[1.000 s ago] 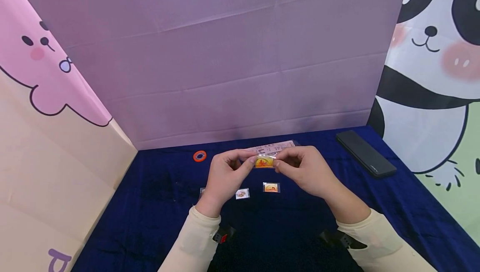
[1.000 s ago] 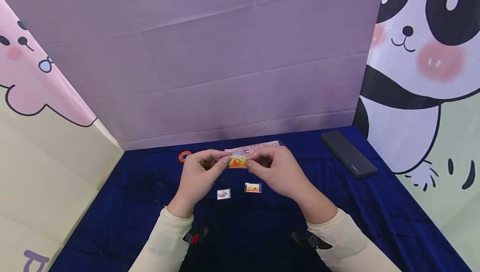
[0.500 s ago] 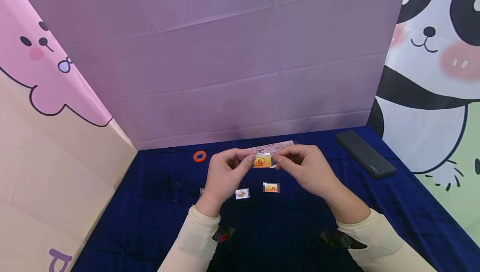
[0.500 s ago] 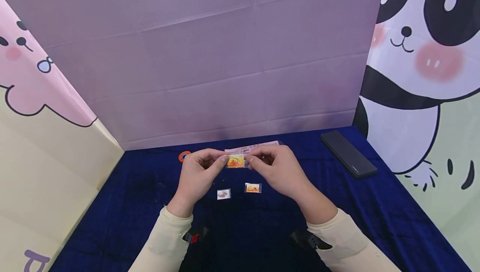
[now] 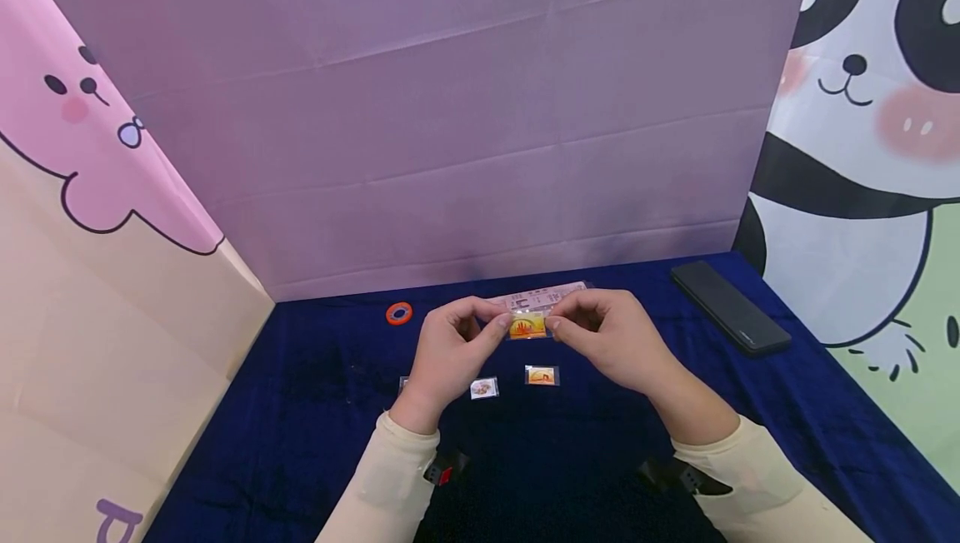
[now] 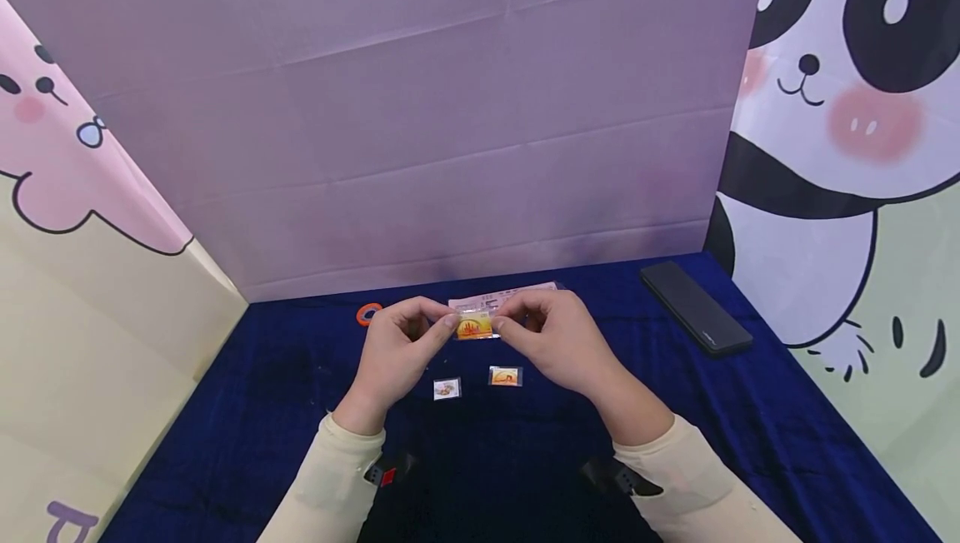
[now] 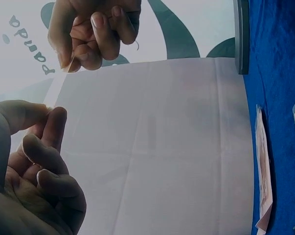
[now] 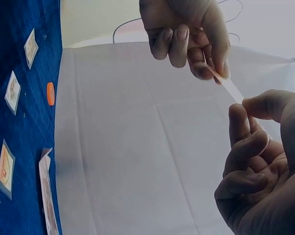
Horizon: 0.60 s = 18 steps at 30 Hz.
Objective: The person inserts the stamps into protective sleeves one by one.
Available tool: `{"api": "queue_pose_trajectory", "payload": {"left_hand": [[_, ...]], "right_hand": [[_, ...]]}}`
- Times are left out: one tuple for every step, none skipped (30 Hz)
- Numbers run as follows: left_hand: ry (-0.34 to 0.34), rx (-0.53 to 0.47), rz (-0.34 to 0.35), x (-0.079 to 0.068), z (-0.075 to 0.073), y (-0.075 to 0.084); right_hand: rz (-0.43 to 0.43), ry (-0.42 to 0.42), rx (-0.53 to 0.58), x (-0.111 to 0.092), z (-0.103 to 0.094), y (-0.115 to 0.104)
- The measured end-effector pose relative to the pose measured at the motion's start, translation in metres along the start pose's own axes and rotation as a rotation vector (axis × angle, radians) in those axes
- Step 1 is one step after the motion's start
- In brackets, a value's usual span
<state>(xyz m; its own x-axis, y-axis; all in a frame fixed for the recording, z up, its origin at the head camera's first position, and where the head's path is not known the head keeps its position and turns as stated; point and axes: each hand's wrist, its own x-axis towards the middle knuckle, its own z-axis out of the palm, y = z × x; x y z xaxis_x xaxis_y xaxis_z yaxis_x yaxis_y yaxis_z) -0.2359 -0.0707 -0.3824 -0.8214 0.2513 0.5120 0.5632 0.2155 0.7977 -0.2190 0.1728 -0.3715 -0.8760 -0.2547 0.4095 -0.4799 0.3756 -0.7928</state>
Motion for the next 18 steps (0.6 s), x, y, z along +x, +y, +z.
{"api": "queue_pose_trajectory", "payload": {"left_hand": [[-0.007,0.003,-0.001,0.000,0.001,0.000],[-0.014,0.006,-0.003,0.001,0.002,-0.001],[-0.022,0.008,-0.005,0.001,0.002,-0.002],[-0.029,0.011,-0.006,0.001,0.003,-0.003],[-0.035,0.013,-0.009,0.002,0.004,-0.003],[-0.040,0.017,-0.011,0.002,0.005,-0.004],[-0.044,0.017,-0.013,0.003,0.005,-0.005],[-0.047,0.018,-0.016,0.003,0.005,-0.006],[-0.048,0.018,-0.019,0.003,0.005,-0.006],[-0.047,0.017,-0.021,0.003,0.006,-0.007],[-0.046,0.015,-0.024,0.004,0.006,-0.008],[-0.045,0.013,-0.026,0.004,0.006,-0.009],[-0.044,0.010,-0.027,0.004,0.006,-0.010],[-0.043,0.005,-0.029,0.005,0.006,-0.011],[-0.043,0.004,-0.031,0.005,0.007,-0.012],[-0.043,0.001,-0.032,0.006,0.007,-0.014],[-0.043,-0.001,-0.035,0.006,0.008,-0.016],[-0.044,-0.002,-0.038,0.007,0.009,-0.017]], "right_hand": [[0.001,0.000,-0.009,0.000,-0.001,0.001],[0.003,0.001,-0.017,0.000,-0.002,0.001],[0.005,0.002,-0.026,0.001,-0.003,0.003],[0.007,0.003,-0.034,0.001,-0.004,0.004],[0.010,0.002,-0.039,0.002,-0.005,0.005],[0.014,-0.001,-0.039,0.003,-0.006,0.006],[0.017,-0.004,-0.038,0.003,-0.006,0.007],[0.019,-0.005,-0.035,0.004,-0.007,0.008],[0.019,-0.002,-0.036,0.004,-0.008,0.008],[0.019,0.005,-0.039,0.004,-0.008,0.009],[0.023,0.014,-0.044,0.005,-0.009,0.010],[0.022,0.025,-0.049,0.006,-0.010,0.010],[0.024,0.039,-0.058,0.007,-0.010,0.011],[0.026,0.055,-0.068,0.007,-0.011,0.012],[0.029,0.070,-0.078,0.008,-0.013,0.013],[0.035,0.083,-0.084,0.008,-0.014,0.014],[0.039,0.094,-0.088,0.009,-0.016,0.016],[0.040,0.105,-0.092,0.010,-0.017,0.017]]}}
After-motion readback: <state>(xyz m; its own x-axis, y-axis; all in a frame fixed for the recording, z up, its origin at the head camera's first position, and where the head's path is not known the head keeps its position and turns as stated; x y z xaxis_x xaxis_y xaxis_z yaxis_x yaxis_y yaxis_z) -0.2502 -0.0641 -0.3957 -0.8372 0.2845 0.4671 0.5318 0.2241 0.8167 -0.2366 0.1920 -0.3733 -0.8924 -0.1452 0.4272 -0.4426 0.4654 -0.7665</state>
